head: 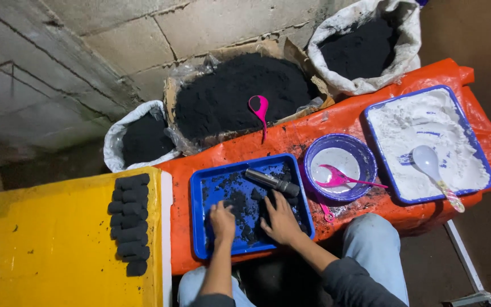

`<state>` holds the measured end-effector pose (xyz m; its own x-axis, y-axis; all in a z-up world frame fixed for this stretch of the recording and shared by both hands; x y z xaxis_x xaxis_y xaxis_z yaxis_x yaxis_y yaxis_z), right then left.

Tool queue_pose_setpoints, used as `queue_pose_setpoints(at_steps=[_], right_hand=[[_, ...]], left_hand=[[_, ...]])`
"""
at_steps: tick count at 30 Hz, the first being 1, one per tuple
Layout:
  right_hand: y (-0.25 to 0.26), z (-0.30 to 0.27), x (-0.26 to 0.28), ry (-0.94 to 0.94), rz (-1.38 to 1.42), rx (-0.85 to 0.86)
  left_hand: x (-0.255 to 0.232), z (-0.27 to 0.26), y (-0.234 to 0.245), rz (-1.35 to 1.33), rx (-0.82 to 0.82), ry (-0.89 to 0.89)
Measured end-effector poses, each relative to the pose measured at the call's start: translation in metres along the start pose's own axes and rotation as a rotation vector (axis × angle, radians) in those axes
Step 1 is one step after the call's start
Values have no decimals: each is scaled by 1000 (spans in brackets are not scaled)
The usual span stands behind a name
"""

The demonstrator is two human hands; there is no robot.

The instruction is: Hand-molding charcoal briquettes by packing a charcoal mixture into a cylindrical mold and ejecting the finished pieces onto a tray.

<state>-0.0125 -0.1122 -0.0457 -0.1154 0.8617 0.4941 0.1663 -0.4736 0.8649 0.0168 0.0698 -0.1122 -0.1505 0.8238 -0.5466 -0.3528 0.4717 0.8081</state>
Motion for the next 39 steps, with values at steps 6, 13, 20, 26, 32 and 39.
queue_pose_setpoints(at_steps=[6, 13, 20, 26, 32, 39], right_hand=[[-60, 19, -24, 235, -137, -262], [-39, 16, 1, 335, -220, -236], [-75, 63, -1, 444, -136, -203], [-74, 80, 3, 554, -162, -70], [-69, 75, 0, 632, -54, -252], [-83, 86, -10, 637, 141, -367]], left_hand=[[-47, -27, -4, -304, 232, -9], [-81, -6, 41, -285, 506, 148], [-72, 18, 32, -30, 677, 208], [-53, 24, 24, -11, 625, 293], [-79, 24, 34, 67, 723, 421], [-82, 32, 39, 100, 808, 498]])
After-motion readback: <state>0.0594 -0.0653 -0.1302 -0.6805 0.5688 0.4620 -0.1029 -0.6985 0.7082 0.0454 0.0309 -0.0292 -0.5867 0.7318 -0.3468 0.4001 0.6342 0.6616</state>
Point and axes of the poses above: each hand's wrist, its own z-axis towards the middle knuckle, its own y-axis out of the back of the hand, x = y × z, the point moved 2 cm from there along z, towards the middle knuckle, and after that the axes turned 10 degrees about -x, right-handed, at the moved point
